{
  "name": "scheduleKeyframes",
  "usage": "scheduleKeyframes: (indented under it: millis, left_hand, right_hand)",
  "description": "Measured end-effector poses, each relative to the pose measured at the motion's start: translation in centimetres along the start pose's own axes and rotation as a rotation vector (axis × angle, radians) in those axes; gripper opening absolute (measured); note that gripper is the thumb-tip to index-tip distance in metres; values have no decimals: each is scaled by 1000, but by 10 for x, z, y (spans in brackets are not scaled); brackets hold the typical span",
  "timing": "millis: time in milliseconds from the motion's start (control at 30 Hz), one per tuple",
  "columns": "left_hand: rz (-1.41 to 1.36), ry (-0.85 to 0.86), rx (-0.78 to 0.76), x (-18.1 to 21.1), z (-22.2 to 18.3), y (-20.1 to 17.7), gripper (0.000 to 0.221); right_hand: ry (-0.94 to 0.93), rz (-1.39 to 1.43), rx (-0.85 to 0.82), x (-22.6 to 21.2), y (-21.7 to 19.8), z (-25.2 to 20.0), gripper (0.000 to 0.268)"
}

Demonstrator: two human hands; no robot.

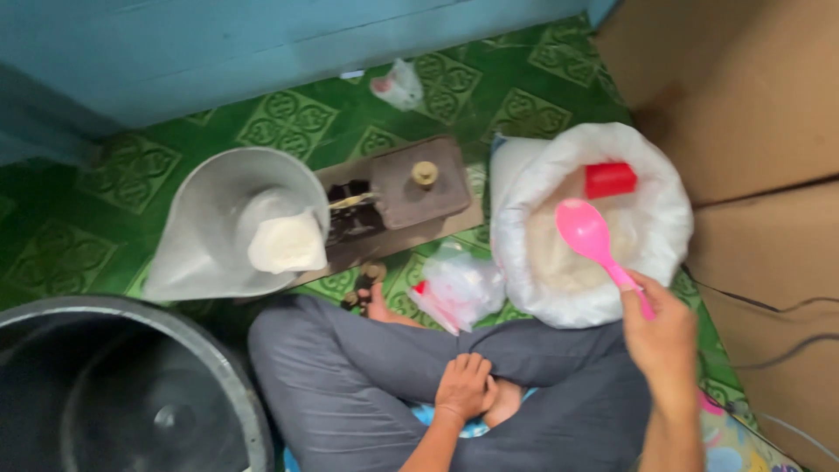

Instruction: The person scoops white powder from a large bag into small plastic pouches using a pink scoop and then seals the pouches by hand.

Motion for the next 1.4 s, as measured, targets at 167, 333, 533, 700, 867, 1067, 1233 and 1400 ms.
scheduleKeyframes:
  millis: [167, 333, 533, 700, 867, 1067, 1233, 1400]
  left_hand:
    - [33, 22, -22, 1, -2, 5, 19]
    - [80, 35, -47, 4, -3, 6, 22]
    - [122, 67, -25, 4, -4, 8, 21]
    - [109, 74, 10, 5, -7, 4, 19]
    - [49, 43, 4, 10, 6, -14, 20]
    - [-273, -55, -157, 2, 12, -57, 16]
    - [-388, -97, -197, -3, -8, -148, 10]
    - [-170, -307, 80, -14, -57, -229, 14]
  right_hand:
    - [-124, -218, -47, 51, 50, -7, 49]
    - [-152, -309, -36, 67, 66, -18, 50]
    - [-291, 49, 227, 66, 57, -12, 42]
    - [-290, 393, 452, 55, 69, 3, 33]
    - [-495, 402, 527, 34, 99, 25, 12]
    - [-677, 312, 414, 19, 127, 40, 14]
    - [-702, 282, 354, 27, 139, 33, 15]
    - [-681, 320, 279, 24, 135, 13, 15]
Point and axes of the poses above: each hand's wrist, its own z-axis towards the middle knuckle, its own y-axis out of the palm, x = y × z, the point moved 1 cm from there along z, towards the middle knuckle, and after that the axes turned 4 degrees about -y, right-handed, at the moved point
